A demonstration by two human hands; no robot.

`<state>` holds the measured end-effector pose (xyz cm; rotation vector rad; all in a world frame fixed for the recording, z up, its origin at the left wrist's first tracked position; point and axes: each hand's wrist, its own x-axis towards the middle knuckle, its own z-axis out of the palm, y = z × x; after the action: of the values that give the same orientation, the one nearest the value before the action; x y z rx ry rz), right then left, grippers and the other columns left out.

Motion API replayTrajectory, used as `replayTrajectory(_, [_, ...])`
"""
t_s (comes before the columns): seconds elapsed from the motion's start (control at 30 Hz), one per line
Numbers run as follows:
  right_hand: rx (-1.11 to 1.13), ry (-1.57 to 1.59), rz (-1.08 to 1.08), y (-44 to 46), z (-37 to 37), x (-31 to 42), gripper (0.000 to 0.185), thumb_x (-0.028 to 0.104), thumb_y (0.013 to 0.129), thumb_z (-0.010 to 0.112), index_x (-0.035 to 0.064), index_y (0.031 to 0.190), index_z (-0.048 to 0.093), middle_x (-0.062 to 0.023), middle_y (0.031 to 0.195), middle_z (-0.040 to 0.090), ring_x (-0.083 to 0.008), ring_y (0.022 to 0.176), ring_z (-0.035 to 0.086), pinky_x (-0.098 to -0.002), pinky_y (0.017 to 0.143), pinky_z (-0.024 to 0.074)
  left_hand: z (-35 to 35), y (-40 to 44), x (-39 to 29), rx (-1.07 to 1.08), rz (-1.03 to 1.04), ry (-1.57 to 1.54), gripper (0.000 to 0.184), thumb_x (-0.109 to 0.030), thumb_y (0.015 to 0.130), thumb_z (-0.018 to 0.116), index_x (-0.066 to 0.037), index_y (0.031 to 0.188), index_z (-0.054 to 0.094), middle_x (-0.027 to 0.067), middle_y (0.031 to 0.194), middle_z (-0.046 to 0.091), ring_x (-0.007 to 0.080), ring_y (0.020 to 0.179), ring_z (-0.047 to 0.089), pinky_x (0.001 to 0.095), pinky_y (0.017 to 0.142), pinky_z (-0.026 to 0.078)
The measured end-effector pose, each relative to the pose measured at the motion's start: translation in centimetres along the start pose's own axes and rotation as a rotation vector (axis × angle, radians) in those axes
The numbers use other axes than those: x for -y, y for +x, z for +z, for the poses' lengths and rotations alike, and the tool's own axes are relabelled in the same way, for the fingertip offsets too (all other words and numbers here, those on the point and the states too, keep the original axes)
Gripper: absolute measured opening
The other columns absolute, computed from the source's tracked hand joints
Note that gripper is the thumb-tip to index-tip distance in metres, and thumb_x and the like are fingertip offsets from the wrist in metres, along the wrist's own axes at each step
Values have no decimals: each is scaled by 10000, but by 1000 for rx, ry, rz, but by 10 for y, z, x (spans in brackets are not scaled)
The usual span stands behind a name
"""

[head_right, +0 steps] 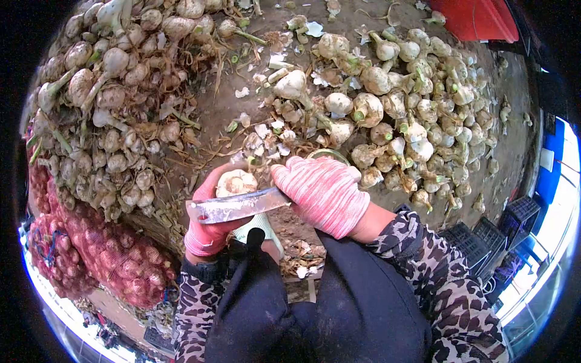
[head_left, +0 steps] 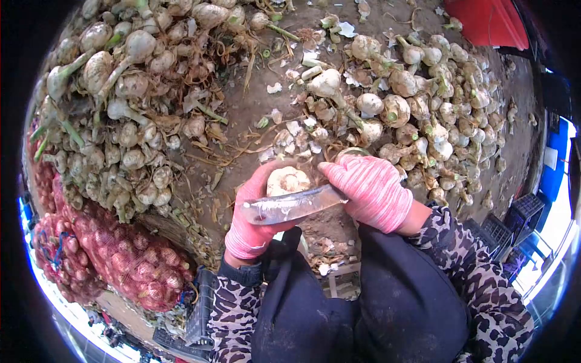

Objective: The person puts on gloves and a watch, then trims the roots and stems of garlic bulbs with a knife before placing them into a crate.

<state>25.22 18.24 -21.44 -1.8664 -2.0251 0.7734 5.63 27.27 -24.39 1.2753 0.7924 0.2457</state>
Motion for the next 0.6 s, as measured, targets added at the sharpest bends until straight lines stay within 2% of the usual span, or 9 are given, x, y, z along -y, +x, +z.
replayTrajectory(0.1, [33,1,10,0,2,1,409,99,615,634,45,1014,566,-90,741,517,-285,701,561,-373,591,438,7,-3,-8,-32,-49,-177,621,-69,585,805,-32,1127,503,63,996,609,132,923,584,277,845,463])
replayTrajectory(0.13, [32,4,19,2,3,1,409,99,615,634,45,1014,566,-90,741,517,-285,701,561,-373,591,438,10,-3,-3,-78,-34,-73,586,-106,606,810,-33,1105,511,68,968,619,129,904,592,272,815,472])
replayTrajectory(0.2, [59,92,-66,5,3,2,220,153,690,580,60,877,514,-111,758,517,-279,689,578,-381,587,449,15,-1,-12,-83,-29,46,586,-125,601,810,-30,1101,519,60,965,617,121,893,588,265,808,471])
replayTrajectory(0.3, [84,137,-31,9,11,-8,223,124,672,592,59,870,513,-117,764,523,-301,725,578,-394,614,452,18,2,-15,-118,-19,212,557,-178,599,801,-22,1066,541,51,914,630,111,850,593,258,776,475])
replayTrajectory(0.4, [-38,182,-27,7,31,-21,291,127,638,631,61,905,536,-105,748,516,-304,707,558,-397,608,439,11,0,-5,-13,-10,207,549,-181,590,807,-27,1050,550,101,915,616,192,832,617,291,760,490])
replayTrajectory(0.43, [-83,151,-32,7,35,-22,336,156,628,656,64,938,561,-84,727,506,-288,669,546,-386,582,429,11,0,-6,-13,-13,210,549,-181,590,807,-27,1050,550,101,915,616,192,832,617,291,760,490])
replayTrajectory(0.53, [-40,134,3,6,32,-24,313,118,627,641,60,926,568,-93,745,523,-297,691,559,-380,607,447,13,0,-14,4,14,265,529,-161,589,795,-23,1041,555,86,902,623,167,815,613,288,754,490])
replayTrajectory(0.57, [-35,126,1,7,31,-26,295,103,631,635,54,916,576,-98,717,522,-305,681,562,-384,618,456,13,-3,-21,8,-95,161,523,-150,588,786,-21,1040,557,73,896,627,149,807,609,286,749,489])
replayTrajectory(0.6, [85,102,256,10,30,-36,276,97,641,636,44,908,585,-111,695,530,-309,676,571,-373,621,471,13,-7,-28,12,-203,58,516,-138,588,777,-18,1040,560,60,891,632,131,800,604,284,744,489])
